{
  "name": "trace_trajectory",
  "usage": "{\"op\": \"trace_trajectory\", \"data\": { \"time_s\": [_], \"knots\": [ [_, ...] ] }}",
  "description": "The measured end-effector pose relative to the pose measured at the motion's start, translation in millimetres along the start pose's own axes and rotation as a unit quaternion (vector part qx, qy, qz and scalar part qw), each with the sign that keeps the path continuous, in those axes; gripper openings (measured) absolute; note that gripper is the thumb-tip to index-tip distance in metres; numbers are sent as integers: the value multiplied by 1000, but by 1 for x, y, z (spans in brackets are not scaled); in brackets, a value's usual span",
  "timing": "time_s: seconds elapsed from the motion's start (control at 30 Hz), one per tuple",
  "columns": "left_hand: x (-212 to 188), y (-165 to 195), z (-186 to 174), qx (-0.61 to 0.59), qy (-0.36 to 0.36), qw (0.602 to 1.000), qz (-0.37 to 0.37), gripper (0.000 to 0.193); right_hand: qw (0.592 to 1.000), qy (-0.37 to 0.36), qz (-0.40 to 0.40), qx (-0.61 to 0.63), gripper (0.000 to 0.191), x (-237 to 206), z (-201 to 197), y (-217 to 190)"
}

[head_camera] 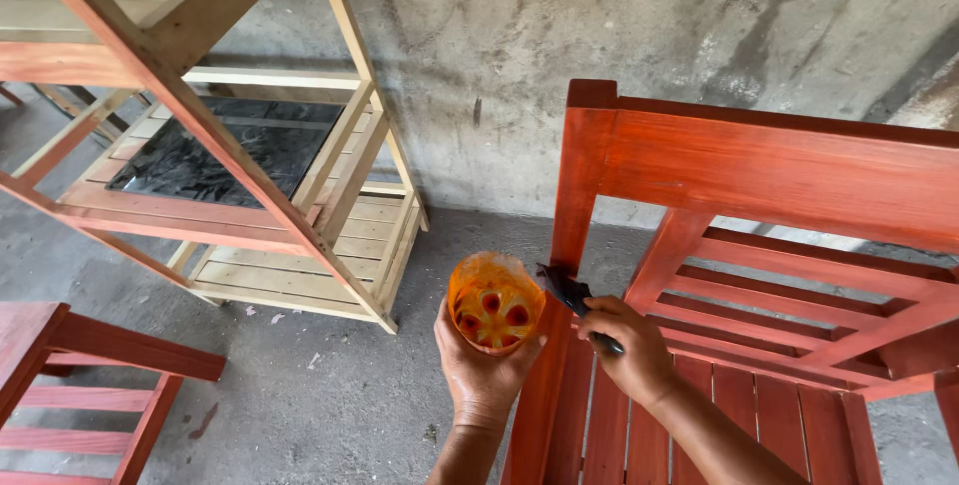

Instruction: The person applies red-orange wood stain with a brush to wooden furniture, first coating the frame and slats of a small table, then moving to a chair and brushing stain onto its backrest, armrests, and seat slats while holding a stained container in the other hand.

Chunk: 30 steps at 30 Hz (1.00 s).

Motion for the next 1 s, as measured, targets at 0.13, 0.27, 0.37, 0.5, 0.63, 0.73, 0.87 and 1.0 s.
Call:
{"op": "trace_trajectory", "data": {
  "time_s": [0.13,0.27,0.37,0.5,0.63,0.73,0.87,1.0],
  "knots": [
    [-3,0,-10,13,15,1000,7,119,998,-33,-16,-49,21,2,19,-7],
    [-12,1,-33,33,42,998,11,118,993,-98,-15,-60,20,-35,35,-24],
    [-28,7,-50,22,79,996,24,119,989,-124,-71,-45,22,-88,47,-51],
    [-62,20,-66,15,107,993,47,116,975,-216,-49,4,22,-155,72,-74],
    [-100,24,-84,14,110,993,45,115,951,-296,36,77,21,-214,108,-82],
    [-124,23,-101,15,129,991,44,114,920,-340,125,149,21,-257,137,-88],
    [-154,23,-127,28,156,987,34,115,877,-364,212,232,20,-304,161,-99],
    [-176,28,-145,40,163,986,-2,118,851,-368,257,274,20,-323,162,-109]
  ]
}}
Point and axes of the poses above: each hand's wrist, its own x-axis towards the middle knuckle, its own z-axis out of the palm, y = z × x, the point moved 4 cm from there along x, towards the middle knuckle, and after that the axes turned 1 degree about -z, right-handed, at the moved point
